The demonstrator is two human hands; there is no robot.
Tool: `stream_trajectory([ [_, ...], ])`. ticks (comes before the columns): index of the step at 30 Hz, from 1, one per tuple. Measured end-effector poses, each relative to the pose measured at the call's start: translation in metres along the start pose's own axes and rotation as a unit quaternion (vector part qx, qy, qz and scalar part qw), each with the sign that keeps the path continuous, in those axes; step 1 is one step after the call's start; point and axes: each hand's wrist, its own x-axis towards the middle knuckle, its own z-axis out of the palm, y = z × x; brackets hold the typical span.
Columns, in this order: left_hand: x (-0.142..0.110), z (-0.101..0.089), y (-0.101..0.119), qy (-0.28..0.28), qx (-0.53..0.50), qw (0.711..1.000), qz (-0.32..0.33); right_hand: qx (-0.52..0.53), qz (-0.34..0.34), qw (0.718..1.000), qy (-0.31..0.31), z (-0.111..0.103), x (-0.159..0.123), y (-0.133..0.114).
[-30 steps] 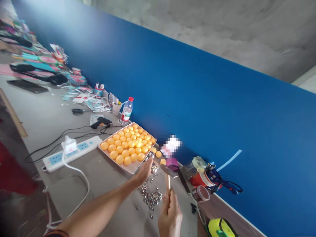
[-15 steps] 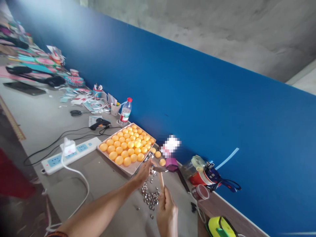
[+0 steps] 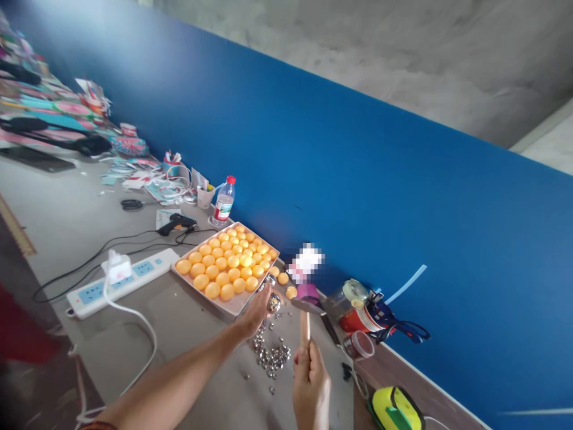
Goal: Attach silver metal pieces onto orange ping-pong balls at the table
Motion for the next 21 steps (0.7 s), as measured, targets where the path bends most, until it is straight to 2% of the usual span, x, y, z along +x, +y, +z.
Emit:
stream_trajectory([
  [3, 0.003, -0.001, -0.003, -0.032, -0.007, 0.999, 0.017, -0.006, -0.012, 0.999, -0.031, 0.002, -0.001, 0.0],
  [8, 0.006, -0.002, -0.008, -0.032, -0.023, 0.999, 0.011, 0.007, -0.01, 1.0, 0.014, 0.002, -0.002, -0.004],
  [14, 0.004, -0.002, -0.009, -0.041, -0.048, 0.998, 0.007, -0.036, -0.02, 0.999, -0.011, 0.001, 0.002, -0.002],
  [19, 0.005, -0.001, -0.009, -0.03, -0.113, 0.993, 0.001, -0.109, -0.004, 0.991, 0.084, -0.005, 0.013, 0.024],
  [21, 0.007, -0.002, -0.009, -0.041, -0.158, 0.986, -0.017, -0.151, 0.01, 0.985, 0.086, -0.006, 0.017, 0.034],
])
